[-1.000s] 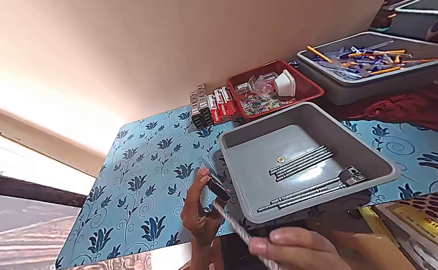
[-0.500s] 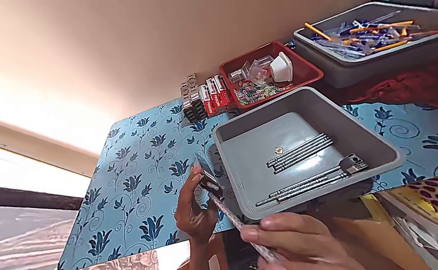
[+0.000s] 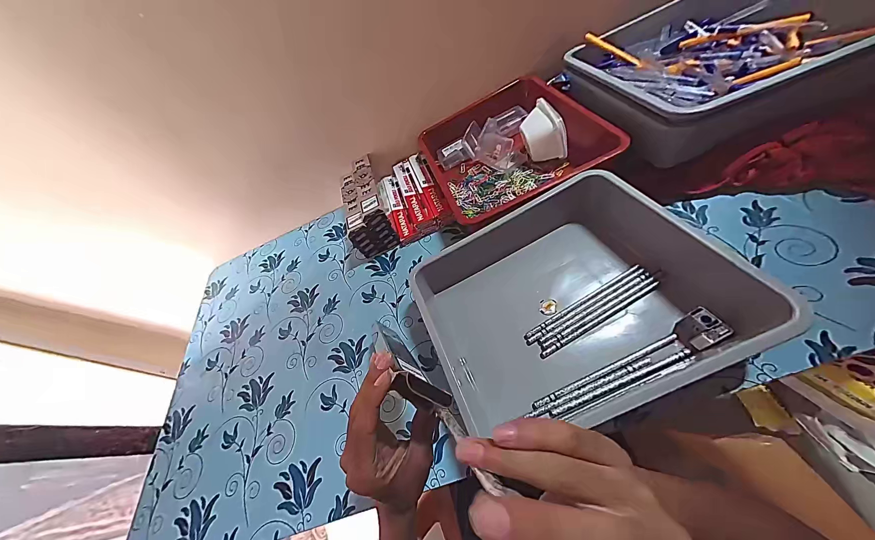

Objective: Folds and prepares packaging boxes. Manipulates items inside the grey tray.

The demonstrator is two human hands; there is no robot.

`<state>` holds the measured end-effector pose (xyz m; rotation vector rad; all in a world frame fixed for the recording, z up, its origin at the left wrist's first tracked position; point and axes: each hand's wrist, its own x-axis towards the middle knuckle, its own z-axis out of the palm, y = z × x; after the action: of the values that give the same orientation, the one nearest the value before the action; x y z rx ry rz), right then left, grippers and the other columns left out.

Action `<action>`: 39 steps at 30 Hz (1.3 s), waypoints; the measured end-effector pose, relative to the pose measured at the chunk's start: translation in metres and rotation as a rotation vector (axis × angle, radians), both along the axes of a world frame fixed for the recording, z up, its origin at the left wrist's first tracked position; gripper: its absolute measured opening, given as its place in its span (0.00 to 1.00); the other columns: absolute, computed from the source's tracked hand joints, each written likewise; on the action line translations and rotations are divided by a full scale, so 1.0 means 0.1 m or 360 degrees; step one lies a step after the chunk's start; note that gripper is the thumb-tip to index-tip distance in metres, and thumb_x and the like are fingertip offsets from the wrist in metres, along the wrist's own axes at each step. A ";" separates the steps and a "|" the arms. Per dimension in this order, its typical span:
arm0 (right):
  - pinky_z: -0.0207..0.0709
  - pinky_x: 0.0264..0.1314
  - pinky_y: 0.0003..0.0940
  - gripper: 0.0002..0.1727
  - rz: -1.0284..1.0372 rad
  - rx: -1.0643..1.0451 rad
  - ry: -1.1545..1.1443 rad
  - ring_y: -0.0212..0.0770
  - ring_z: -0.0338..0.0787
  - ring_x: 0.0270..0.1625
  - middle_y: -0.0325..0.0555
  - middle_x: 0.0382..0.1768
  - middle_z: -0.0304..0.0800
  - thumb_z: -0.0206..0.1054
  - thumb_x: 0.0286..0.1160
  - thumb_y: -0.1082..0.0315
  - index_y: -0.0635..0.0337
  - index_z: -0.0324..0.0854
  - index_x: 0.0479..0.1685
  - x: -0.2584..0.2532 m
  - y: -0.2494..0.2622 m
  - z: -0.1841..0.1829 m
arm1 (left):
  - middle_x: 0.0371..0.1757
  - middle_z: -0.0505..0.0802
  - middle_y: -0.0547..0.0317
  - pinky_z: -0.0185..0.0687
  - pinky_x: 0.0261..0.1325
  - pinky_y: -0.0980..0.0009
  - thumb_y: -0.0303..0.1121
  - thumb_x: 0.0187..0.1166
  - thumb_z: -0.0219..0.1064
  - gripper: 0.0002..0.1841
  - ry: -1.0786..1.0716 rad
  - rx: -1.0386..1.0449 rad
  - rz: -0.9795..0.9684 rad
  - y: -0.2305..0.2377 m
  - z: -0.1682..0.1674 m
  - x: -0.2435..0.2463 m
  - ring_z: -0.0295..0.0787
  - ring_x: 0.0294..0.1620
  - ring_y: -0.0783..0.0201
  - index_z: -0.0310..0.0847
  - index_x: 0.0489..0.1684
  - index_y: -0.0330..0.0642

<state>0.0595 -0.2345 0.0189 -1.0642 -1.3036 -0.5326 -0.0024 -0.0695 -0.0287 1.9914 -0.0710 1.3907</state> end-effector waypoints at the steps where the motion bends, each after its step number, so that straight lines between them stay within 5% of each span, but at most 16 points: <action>1: 0.64 0.83 0.24 0.26 -0.0054 -0.0014 -0.0014 0.34 0.85 0.70 0.45 0.56 0.91 0.42 0.96 0.53 0.63 0.80 0.61 0.01 0.04 -0.02 | 0.73 0.87 0.77 0.76 0.78 0.70 0.37 0.78 0.73 0.22 0.0000 -0.0009 0.0000 -0.02 0.01 0.01 0.80 0.77 0.73 0.81 0.72 0.58; 4: 0.68 0.82 0.30 0.10 -0.0426 -0.0019 -0.0163 0.35 0.84 0.70 0.43 0.57 0.87 0.57 0.90 0.67 0.55 0.79 0.60 0.07 0.18 -0.07 | 0.72 0.88 0.77 0.76 0.78 0.72 0.36 0.77 0.73 0.21 -0.0005 -0.0039 0.0000 -0.07 0.08 0.05 0.80 0.76 0.75 0.81 0.70 0.55; 7: 0.69 0.82 0.32 0.11 -0.0535 -0.0102 -0.0212 0.36 0.80 0.74 0.41 0.65 0.80 0.61 0.87 0.63 0.48 0.80 0.62 0.17 0.08 -0.06 | 0.73 0.87 0.77 0.76 0.79 0.72 0.37 0.76 0.75 0.25 -0.0024 -0.0023 -0.0005 -0.04 0.06 0.08 0.80 0.77 0.74 0.80 0.74 0.59; 10: 0.80 0.62 0.27 0.08 -0.0564 -0.0260 -0.0192 0.36 0.88 0.56 0.43 0.52 0.88 0.60 0.88 0.66 0.51 0.82 0.55 0.48 -0.17 -0.01 | 0.72 0.88 0.81 0.77 0.78 0.73 0.37 0.74 0.77 0.26 0.0003 0.0003 0.0023 0.01 0.07 0.10 0.81 0.75 0.76 0.80 0.73 0.60; 13: 0.82 0.38 0.34 0.13 -0.0644 -0.1093 -0.0409 0.43 0.92 0.39 0.46 0.40 0.95 0.62 0.73 0.75 0.57 0.93 0.46 1.10 -0.30 0.05 | 0.72 0.88 0.81 0.78 0.77 0.73 0.36 0.72 0.78 0.26 0.0042 0.0009 -0.0001 0.04 0.04 0.09 0.81 0.75 0.76 0.80 0.72 0.60; 16: 0.81 0.49 0.56 0.07 -0.0363 -0.2127 -0.0408 0.60 0.92 0.48 0.58 0.42 0.93 0.72 0.72 0.77 0.65 0.92 0.45 1.63 -0.25 0.00 | 0.72 0.88 0.81 0.77 0.78 0.72 0.35 0.71 0.78 0.27 0.0037 -0.0025 -0.0069 0.05 0.01 0.12 0.80 0.76 0.75 0.81 0.72 0.61; 19: 0.78 0.57 0.57 0.10 -0.0223 -0.2575 -0.0437 0.61 0.89 0.54 0.61 0.47 0.90 0.69 0.73 0.80 0.66 0.90 0.49 1.82 -0.18 -0.09 | 0.72 0.88 0.80 0.75 0.81 0.70 0.33 0.69 0.79 0.27 0.0063 -0.0067 -0.0129 0.07 -0.01 0.12 0.79 0.78 0.73 0.82 0.71 0.60; 27: 0.78 0.57 0.57 0.15 -0.0154 -0.2691 -0.0468 0.63 0.88 0.55 0.64 0.52 0.88 0.72 0.73 0.76 0.66 0.88 0.59 1.70 -0.14 -0.07 | 0.71 0.88 0.78 0.78 0.79 0.70 0.35 0.68 0.80 0.28 0.0097 -0.0102 -0.0170 0.15 0.02 0.08 0.81 0.76 0.73 0.81 0.70 0.60; 32: 0.77 0.57 0.57 0.16 -0.0121 -0.2742 -0.0602 0.63 0.87 0.57 0.64 0.53 0.86 0.71 0.76 0.74 0.69 0.85 0.60 1.70 -0.12 -0.07 | 0.74 0.84 0.85 0.77 0.77 0.73 0.34 0.69 0.79 0.34 0.0037 -0.0098 -0.0184 0.12 0.11 0.10 0.80 0.76 0.76 0.71 0.76 0.68; 37: 0.80 0.45 0.56 0.08 -0.0359 -0.2467 -0.0754 0.61 0.91 0.43 0.60 0.37 0.89 0.70 0.72 0.78 0.70 0.83 0.48 1.72 -0.11 -0.01 | 0.71 0.85 0.80 0.80 0.74 0.72 0.34 0.75 0.75 0.21 -0.0004 0.0020 -0.0070 0.15 0.12 0.10 0.80 0.75 0.73 0.78 0.64 0.66; 39: 0.82 0.35 0.49 0.05 -0.0577 -0.1906 -0.0857 0.55 0.92 0.33 0.53 0.28 0.87 0.69 0.70 0.77 0.66 0.83 0.42 1.58 -0.20 0.18 | 0.72 0.84 0.76 0.79 0.75 0.73 0.35 0.78 0.73 0.17 0.0047 0.0059 -0.0009 0.15 0.13 0.06 0.78 0.75 0.75 0.82 0.64 0.63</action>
<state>0.2175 -0.2549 0.0367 -2.2804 -1.9809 -0.2661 0.0035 -0.0547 -0.0158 2.0401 -0.0896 1.3649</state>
